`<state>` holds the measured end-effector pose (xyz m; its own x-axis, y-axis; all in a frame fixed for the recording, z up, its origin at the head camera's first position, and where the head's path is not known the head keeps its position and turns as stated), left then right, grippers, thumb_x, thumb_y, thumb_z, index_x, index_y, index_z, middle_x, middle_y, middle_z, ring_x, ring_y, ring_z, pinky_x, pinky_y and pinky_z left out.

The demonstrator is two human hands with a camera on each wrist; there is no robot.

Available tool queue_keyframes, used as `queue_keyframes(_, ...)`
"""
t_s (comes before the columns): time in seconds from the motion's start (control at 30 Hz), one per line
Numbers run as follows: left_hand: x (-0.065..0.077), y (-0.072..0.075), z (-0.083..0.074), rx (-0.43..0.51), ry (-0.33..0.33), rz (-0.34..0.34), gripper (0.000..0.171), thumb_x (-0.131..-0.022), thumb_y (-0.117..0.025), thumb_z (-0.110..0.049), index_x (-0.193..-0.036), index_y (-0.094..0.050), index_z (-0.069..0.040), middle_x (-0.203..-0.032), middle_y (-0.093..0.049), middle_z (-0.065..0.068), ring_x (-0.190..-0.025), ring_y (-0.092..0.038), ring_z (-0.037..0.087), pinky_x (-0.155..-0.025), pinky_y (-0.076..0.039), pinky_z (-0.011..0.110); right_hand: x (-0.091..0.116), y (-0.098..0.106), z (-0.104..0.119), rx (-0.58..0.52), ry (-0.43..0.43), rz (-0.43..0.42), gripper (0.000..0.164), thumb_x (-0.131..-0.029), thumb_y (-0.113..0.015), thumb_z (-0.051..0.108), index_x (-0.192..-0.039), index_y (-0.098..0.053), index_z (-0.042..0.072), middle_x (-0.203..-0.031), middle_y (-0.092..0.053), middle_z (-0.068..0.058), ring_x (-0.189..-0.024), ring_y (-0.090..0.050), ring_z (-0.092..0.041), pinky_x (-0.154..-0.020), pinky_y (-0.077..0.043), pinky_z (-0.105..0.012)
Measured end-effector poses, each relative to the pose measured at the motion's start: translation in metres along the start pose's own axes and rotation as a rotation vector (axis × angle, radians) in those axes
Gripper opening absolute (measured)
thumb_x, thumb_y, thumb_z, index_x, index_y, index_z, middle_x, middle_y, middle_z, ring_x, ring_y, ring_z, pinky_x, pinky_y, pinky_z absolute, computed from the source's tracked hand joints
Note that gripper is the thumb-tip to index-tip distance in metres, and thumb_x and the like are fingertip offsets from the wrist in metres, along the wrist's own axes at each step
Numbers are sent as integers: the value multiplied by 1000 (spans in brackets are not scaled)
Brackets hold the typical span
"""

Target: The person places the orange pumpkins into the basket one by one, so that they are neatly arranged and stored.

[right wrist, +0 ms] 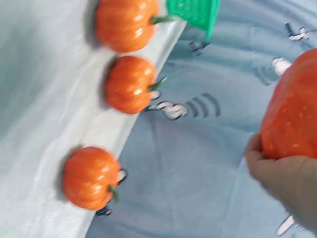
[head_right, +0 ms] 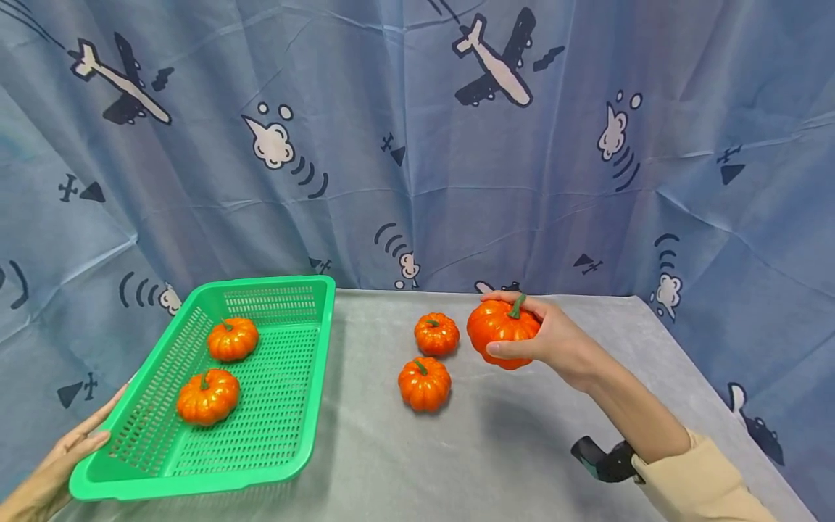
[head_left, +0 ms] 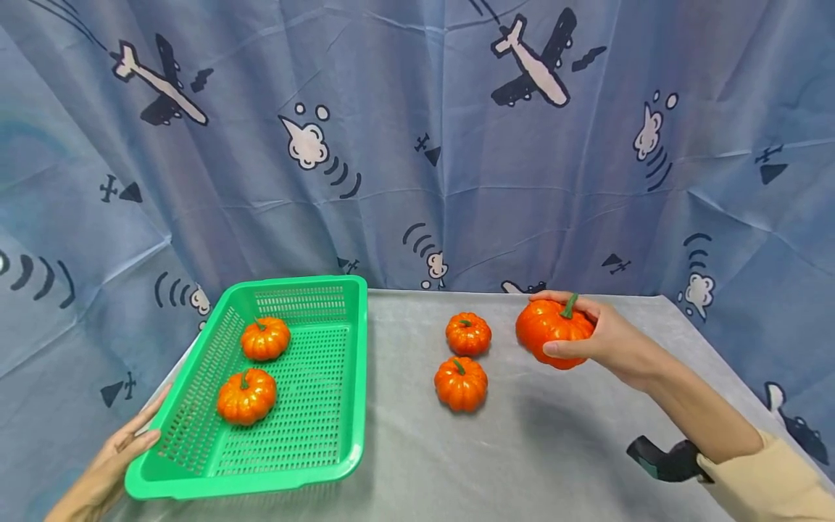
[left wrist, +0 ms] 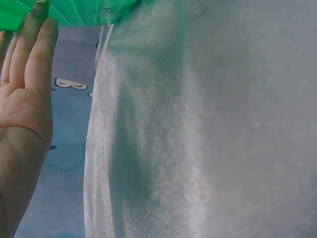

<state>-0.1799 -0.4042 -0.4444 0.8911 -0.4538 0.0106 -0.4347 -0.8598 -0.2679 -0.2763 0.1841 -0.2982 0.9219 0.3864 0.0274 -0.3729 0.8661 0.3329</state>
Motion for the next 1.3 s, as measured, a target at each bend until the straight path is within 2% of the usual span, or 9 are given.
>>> queue_keyframes(0.13, 0, -1, -1, 32, -2, 29, 56, -106, -15, -11, -141, -30, -53, -132, -50, -23, -116, -58, 13, -92, -52, 39, 7, -13, 7, -15, 9, 32, 54, -82, -73, 9, -131, -56, 21, -124, -54, -5, -104, -53, -29, -79, -57, -38)
queue_keyframes(0.33, 0, -1, -1, 29, -1, 23, 57, -105, -15, -11, -137, -37, -54, -130, -54, -19, -114, -60, 17, -91, -53, 39, 9, -34, 16, -52, 28, 92, 52, -80, -75, 8, -127, -59, 23, -122, -55, -7, -104, -54, -28, -79, -57, -39)
queue_keyframes(0.53, 0, -2, -3, 13, -18, 21, 58, -105, -16, -10, -138, -38, -53, -130, -55, -17, -113, -60, 17, -90, -53, 38, 4, -52, 21, -91, 30, 140, 58, -78, -76, 7, -132, -54, 11, -122, -55, -13, -105, -54, -30, -81, -57, -39)
queue_keyframes(0.67, 0, -1, -2, 5, 2, 11, 57, -105, -17, -11, -136, -40, -54, -129, -55, -19, -112, -60, 15, -90, -54, 37, -3, -63, 27, -90, 51, 169, 63, -76, -77, 7, -134, -51, 5, -125, -53, -15, -106, -54, -32, -82, -57, -40)
queue_keyframes(0.77, 0, -1, -2, 7, 3, 8, 57, -105, -18, -11, -136, -40, -54, -129, -55, -19, -112, -60, 15, -90, -54, 37, -9, -71, 31, -78, 52, 185, 65, -74, -78, 8, -133, -53, 7, -125, -55, -16, -107, -54, -34, -81, -56, -41)
queue_keyframes(0.97, -1, -4, -4, 15, -48, 20, 60, -105, -18, -7, -140, -39, -50, -131, -54, -16, -112, -61, 18, -89, -53, 38, -24, -89, 41, -86, 29, 227, 66, -74, -79, 10, -135, -53, 12, -123, -56, -16, -105, -55, -34, -81, -56, -43)
queue_keyframes(1.2, 2, 1, 1, -17, 39, -11, 56, -106, -19, -13, -134, -40, -56, -128, -54, -22, -112, -59, 9, -90, -54, 35, -41, -109, 60, -132, 38, 274, 67, -75, -77, 6, -136, -52, 16, -123, -56, -15, -103, -57, -35, -81, -56, -44)
queue_keyframes(1.3, 2, 1, -1, -25, 26, -17, 56, -106, -19, -12, -135, -40, -56, -128, -54, -22, -112, -60, 12, -89, -54, 36, -49, -116, 69, -140, 56, 281, 65, -76, -75, 5, -136, -52, 18, -123, -54, -16, -102, -57, -36, -80, -56, -45)
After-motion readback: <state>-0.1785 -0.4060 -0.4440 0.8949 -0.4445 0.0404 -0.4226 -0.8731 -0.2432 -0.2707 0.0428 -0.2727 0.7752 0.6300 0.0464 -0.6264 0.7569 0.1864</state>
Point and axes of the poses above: each hand's wrist, its own x-axis away from the middle knuckle, its own y-axis out of the back of the hand, z = x × y, the point moved 7 cm from there along -x, towards the middle knuckle
